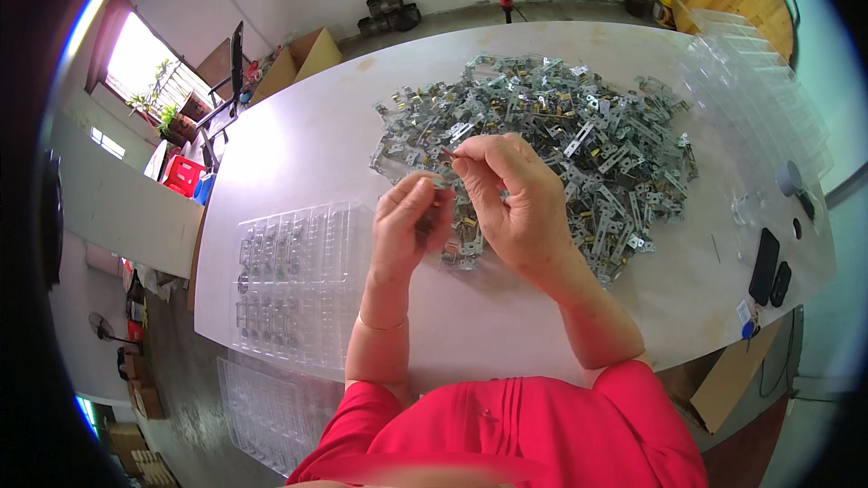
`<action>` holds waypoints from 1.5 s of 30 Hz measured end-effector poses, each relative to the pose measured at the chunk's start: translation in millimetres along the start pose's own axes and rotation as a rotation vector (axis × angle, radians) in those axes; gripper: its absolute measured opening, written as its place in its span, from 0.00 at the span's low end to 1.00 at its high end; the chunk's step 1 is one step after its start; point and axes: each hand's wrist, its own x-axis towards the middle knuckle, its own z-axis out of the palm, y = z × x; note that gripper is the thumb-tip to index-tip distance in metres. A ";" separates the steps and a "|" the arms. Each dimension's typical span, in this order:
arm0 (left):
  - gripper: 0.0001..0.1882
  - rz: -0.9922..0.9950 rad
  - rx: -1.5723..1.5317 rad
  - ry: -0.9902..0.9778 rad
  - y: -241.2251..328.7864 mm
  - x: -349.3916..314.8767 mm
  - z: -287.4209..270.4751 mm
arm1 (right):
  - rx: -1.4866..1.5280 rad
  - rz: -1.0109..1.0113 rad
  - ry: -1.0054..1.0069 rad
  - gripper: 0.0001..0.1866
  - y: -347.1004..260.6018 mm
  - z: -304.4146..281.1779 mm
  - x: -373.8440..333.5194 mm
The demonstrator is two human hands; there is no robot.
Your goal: The person picks up a metal bracket from a pile, inserts a small metal pin into it by hand, and places the assembled piece into a plastic tray, repeating the process for multiple items.
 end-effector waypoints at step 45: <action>0.05 0.439 0.653 -0.091 -4.2 -1.1 -5.8 | 0.171 0.401 -0.372 0.08 12.8 -12.2 -0.9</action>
